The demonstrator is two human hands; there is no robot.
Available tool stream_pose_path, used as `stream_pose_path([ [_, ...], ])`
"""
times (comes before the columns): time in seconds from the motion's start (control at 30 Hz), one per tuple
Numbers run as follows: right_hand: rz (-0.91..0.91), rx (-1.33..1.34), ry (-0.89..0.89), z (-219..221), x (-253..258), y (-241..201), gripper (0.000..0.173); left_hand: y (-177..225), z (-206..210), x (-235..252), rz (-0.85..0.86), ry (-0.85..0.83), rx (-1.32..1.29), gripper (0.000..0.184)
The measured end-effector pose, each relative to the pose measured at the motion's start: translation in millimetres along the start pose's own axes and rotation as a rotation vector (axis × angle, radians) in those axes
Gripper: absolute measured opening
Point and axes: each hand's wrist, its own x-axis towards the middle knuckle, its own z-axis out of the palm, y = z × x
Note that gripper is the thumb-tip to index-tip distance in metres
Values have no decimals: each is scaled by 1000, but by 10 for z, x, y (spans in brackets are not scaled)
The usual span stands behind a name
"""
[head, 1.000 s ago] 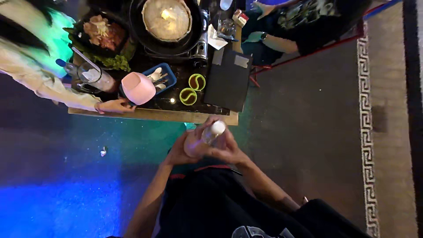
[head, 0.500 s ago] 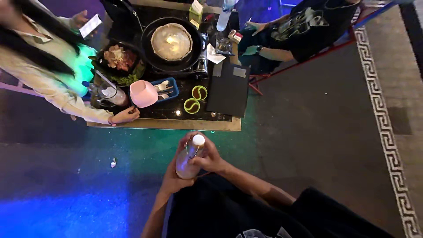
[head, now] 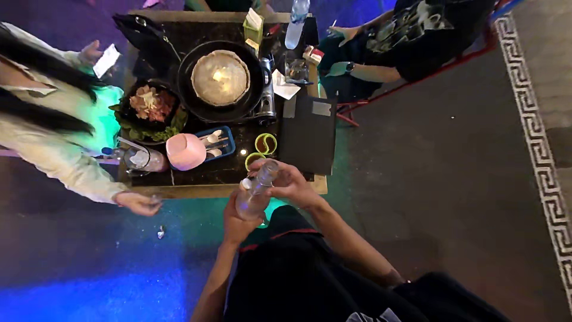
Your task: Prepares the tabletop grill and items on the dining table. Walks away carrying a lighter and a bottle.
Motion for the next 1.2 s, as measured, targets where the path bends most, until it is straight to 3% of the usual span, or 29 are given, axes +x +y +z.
stream_pose_path([
  [0.17,186,-90,248,-223,505,363,31,14,-12,478,-291,104,397,103],
  [0.37,429,-208,332,-518,1126,619,44,-10,-140,1075,-533,16,629,108],
  [0.6,546,-190,446,-754,1609,1052,48,-40,-279,1517,-630,-109,735,105],
  [0.73,644,-66,484,-780,1732,1066,53,77,-396,1685,-687,-193,824,106],
  [1.2,693,108,594,-656,1878,1086,60,269,-675,1965,-671,-317,959,104],
])
